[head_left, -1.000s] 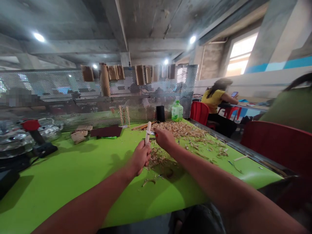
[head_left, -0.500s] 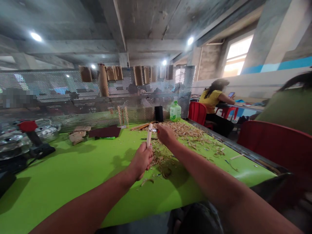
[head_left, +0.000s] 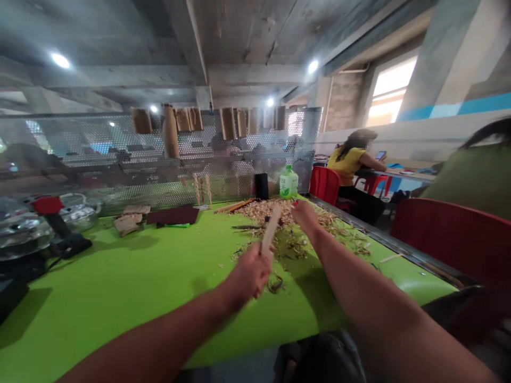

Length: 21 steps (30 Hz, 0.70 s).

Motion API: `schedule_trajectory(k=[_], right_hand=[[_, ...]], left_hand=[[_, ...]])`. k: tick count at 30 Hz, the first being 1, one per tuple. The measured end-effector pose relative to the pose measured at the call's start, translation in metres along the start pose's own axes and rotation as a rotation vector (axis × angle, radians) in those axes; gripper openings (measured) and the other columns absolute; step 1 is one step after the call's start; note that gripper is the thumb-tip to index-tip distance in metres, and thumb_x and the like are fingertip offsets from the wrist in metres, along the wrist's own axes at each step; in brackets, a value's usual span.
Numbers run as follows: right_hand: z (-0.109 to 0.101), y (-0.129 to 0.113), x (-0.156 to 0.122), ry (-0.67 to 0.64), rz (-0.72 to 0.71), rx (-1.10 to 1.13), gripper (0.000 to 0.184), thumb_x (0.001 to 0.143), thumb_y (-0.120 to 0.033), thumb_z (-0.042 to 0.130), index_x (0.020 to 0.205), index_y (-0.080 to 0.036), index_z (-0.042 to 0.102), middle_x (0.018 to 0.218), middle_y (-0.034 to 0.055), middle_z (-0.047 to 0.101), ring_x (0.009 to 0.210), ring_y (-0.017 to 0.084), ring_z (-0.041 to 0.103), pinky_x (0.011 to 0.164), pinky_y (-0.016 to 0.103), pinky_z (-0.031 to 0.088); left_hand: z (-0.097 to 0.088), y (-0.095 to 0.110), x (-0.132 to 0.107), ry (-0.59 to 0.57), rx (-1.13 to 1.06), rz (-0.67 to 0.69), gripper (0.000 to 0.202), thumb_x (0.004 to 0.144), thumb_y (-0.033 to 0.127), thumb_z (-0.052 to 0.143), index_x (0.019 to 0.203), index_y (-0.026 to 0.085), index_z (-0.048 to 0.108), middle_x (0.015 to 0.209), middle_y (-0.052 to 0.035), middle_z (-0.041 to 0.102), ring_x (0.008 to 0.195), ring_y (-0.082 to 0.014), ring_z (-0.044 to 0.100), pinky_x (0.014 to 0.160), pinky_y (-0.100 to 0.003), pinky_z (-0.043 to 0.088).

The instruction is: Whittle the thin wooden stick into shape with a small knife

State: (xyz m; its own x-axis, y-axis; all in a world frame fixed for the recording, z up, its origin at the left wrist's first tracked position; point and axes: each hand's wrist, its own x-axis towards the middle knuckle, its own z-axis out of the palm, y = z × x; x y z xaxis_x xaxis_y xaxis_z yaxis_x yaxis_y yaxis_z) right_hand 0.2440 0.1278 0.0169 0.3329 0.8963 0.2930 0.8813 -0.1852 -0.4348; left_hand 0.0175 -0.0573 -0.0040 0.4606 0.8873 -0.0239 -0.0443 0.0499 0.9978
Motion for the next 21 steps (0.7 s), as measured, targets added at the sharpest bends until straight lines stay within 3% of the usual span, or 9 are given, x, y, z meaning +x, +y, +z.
schedule_trajectory(k=[3, 6, 15, 21], right_hand=[[0.01, -0.015, -0.008, 0.035, -0.063, 0.079, 0.042, 0.096, -0.036, 0.036, 0.112, -0.016, 0.07, 0.104, 0.0158, 0.072, 0.091, 0.024, 0.066, 0.071, 0.028, 0.045], [0.021, -0.04, -0.027, 0.016, -0.217, 0.134, 0.039, 0.095, -0.036, 0.04, 0.113, -0.02, 0.07, 0.099, 0.0115, 0.074, 0.088, 0.022, 0.067, 0.07, 0.027, 0.044], [0.026, -0.069, -0.076, -0.105, -0.555, 0.036, 0.035, 0.093, -0.028, 0.045, 0.116, -0.024, 0.07, 0.101, 0.0071, 0.075, 0.089, 0.02, 0.067, 0.072, 0.024, 0.042], [0.02, -0.079, -0.098, -0.134, -0.632, -0.088, 0.036, 0.091, -0.024, 0.043, 0.116, -0.027, 0.069, 0.098, 0.0074, 0.075, 0.086, 0.019, 0.067, 0.069, 0.024, 0.04]], left_hand=[[-0.023, 0.003, 0.016, 0.12, -0.165, -0.009, 0.022, 0.091, 0.033, 0.049, 0.11, 0.021, 0.049, 0.063, 0.0079, 0.042, 0.039, -0.005, 0.028, 0.033, -0.017, 0.024], [-0.036, 0.005, 0.028, 0.165, -0.266, 0.011, 0.022, 0.087, 0.032, 0.053, 0.106, 0.022, 0.047, 0.064, 0.0087, 0.041, 0.037, -0.004, 0.029, 0.031, -0.015, 0.022], [-0.043, 0.006, 0.035, 0.245, -0.232, 0.083, 0.024, 0.083, 0.031, 0.058, 0.1, 0.023, 0.044, 0.068, 0.0087, 0.046, 0.038, -0.0029, 0.033, 0.032, -0.014, 0.025], [-0.049, 0.005, 0.04, 0.274, -0.181, 0.139, 0.015, 0.085, 0.027, 0.053, 0.093, 0.022, 0.041, 0.069, 0.0083, 0.045, 0.038, -0.0021, 0.031, 0.032, -0.014, 0.023]])
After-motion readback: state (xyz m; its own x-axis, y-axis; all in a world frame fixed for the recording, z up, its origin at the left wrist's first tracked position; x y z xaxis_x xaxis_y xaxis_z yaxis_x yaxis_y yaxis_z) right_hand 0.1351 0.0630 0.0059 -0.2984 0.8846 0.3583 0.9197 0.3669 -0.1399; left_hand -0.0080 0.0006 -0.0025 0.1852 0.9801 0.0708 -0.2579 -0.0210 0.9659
